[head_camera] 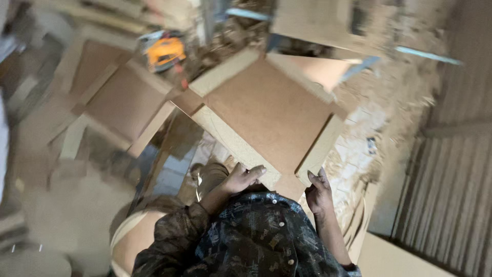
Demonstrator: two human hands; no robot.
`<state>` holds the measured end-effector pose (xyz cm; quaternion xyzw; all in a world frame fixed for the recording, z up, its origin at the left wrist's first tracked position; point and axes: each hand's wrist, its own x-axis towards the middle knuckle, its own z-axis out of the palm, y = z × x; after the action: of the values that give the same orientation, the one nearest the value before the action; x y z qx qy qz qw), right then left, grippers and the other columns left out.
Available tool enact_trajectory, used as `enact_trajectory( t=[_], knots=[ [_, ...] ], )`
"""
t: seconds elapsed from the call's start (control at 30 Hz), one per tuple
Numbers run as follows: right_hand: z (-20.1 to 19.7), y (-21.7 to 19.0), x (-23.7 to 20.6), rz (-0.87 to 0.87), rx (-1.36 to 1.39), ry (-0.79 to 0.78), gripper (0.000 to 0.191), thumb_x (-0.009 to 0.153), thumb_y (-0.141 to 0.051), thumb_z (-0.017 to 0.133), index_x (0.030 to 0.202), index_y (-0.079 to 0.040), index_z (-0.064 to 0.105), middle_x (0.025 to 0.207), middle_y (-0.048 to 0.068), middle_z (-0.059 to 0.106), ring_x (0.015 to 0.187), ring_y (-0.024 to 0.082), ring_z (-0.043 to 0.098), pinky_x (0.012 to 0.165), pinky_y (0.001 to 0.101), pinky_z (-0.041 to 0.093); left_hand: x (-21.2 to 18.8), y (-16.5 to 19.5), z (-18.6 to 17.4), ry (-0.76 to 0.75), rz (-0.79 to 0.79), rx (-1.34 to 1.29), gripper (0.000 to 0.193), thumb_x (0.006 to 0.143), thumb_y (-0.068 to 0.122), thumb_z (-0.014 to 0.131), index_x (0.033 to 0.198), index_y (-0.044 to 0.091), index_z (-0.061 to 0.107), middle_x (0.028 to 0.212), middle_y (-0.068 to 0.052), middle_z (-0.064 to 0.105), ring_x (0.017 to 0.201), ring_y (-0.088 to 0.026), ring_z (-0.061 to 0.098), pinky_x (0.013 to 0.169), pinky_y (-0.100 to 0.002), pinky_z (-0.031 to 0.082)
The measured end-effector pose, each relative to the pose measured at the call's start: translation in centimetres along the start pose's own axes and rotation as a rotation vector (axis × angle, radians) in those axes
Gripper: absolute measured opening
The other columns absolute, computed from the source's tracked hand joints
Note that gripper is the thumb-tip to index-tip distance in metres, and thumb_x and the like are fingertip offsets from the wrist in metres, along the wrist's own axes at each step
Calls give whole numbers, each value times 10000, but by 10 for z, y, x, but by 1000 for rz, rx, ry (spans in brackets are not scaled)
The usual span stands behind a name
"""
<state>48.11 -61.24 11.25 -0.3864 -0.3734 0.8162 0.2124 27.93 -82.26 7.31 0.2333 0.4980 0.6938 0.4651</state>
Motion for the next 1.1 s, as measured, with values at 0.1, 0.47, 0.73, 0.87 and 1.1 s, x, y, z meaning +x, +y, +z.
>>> enact_trajectory(
  t=[0.1, 0.47, 0.73, 0.87, 1.1],
  knots=[
    [-34, -23, -9, -53, 223, 123, 547, 909, -99, 680, 1436, -151, 544, 1162, 6, 637, 1114, 153, 644, 1015, 412, 529, 51, -6, 39, -148, 160, 65, 253, 1005, 241, 693, 946, 6, 618, 677, -2, 597, 510, -71, 512, 416, -232, 385],
    [-145, -87, 130, -177, 299, 187, 413, 988, -49, 679, 1365, 58, 550, 1229, 177, 679, 1097, 309, 679, 959, 445, 576, 263, -74, 135, -99, -307, 134, 522, 958, 386, 756, 1219, -65, 714, 856, -104, 672, 619, -118, 579, 517, -256, 477],
    [-242, -164, 266, -190, 16, 307, 618, 873, -8, 697, 1444, -39, 462, 1326, 102, 646, 1225, 214, 626, 1083, 362, 481, 396, -94, 147, 312, -265, -208, 402, 952, 344, 729, 1176, 26, 626, 911, -83, 646, 745, -165, 626, 635, -322, 554],
    [-281, -234, 330, -71, -274, 434, 692, 1009, -53, 708, 1643, -116, 436, 1092, 205, 477, 963, 396, 373, 815, 547, 274, 460, -88, 152, 455, -343, -180, 387, 976, 303, 764, 1079, -59, 678, 849, -106, 695, 666, -178, 653, 607, -325, 540],
    [-292, -309, 446, -119, -201, 312, 560, 1025, -146, 688, 1535, -24, 494, 1242, 67, 650, 1088, 216, 622, 906, 368, 553, 564, -74, 177, 565, -91, -77, 312, 912, 246, 761, 1059, -11, 661, 884, -64, 751, 718, -156, 721, 600, -294, 577]
  ],
)
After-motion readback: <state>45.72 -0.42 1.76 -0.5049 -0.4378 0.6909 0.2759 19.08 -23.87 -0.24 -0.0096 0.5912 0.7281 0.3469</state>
